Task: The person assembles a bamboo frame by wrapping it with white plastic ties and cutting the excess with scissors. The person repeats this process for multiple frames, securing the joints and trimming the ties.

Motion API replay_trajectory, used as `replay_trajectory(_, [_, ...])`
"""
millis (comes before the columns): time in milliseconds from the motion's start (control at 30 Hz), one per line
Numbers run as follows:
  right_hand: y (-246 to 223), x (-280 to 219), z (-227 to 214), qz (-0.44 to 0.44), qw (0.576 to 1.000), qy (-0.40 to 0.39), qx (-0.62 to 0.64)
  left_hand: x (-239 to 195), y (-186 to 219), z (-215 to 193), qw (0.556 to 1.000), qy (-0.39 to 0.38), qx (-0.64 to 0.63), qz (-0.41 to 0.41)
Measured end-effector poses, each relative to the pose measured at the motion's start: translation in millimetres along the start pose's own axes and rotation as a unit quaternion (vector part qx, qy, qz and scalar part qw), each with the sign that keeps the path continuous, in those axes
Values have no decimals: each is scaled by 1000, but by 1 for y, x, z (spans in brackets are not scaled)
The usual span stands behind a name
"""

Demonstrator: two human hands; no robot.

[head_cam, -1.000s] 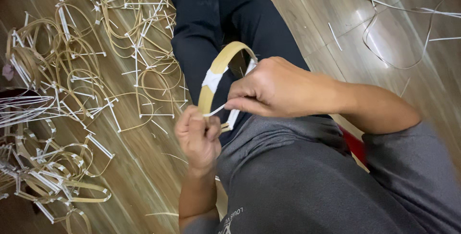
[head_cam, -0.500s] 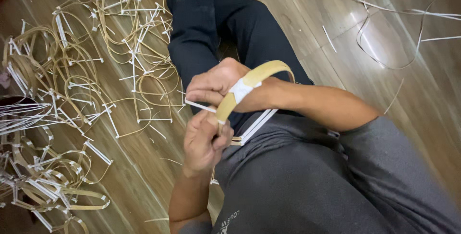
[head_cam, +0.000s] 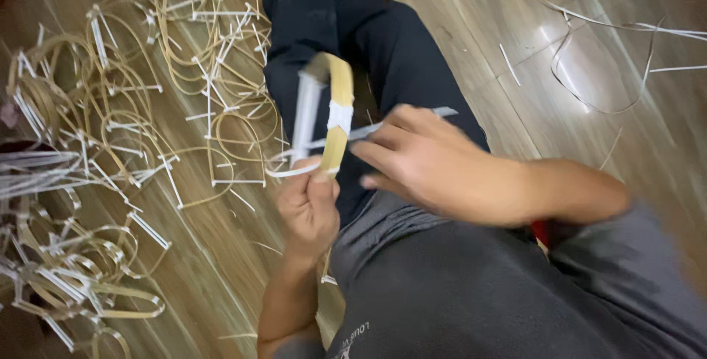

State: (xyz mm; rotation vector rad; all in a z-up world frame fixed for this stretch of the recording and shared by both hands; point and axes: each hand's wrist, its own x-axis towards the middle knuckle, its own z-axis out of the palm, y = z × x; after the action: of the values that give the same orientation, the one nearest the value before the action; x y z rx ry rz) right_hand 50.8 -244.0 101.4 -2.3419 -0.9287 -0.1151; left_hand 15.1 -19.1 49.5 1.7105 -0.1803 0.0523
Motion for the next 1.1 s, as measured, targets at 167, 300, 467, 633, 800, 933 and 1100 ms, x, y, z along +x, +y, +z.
replay_trajectory(167, [-16, -3, -36, -53, 992, 113, -31, 6, 0, 15, 974, -59, 159, 151])
replay_trajectory(300, [-18, 20, -16, -87, 991, 103, -28, 8, -18, 21, 957, -100, 174, 207])
replay_trajectory(467, [-11, 17, -13, -121, 989, 56, 64, 1, -21, 22, 968, -97, 142, 185])
replay_trajectory(633, [-20, 30, 1, -177, 959, 83, 204, 9, -23, 31, 969, -131, 107, 178])
replay_trajectory(800, [-36, 21, 5, -160, 948, 65, 267, 29, -37, 8, 992, -22, -117, -36])
replay_trajectory(933, [-25, 13, 11, -176, 946, 53, 267, 32, -34, -2, 972, 51, -223, -48])
replay_trajectory(1100, [-16, 10, 28, -186, 938, 51, 289, 25, -26, -3, 984, 77, -161, -27])
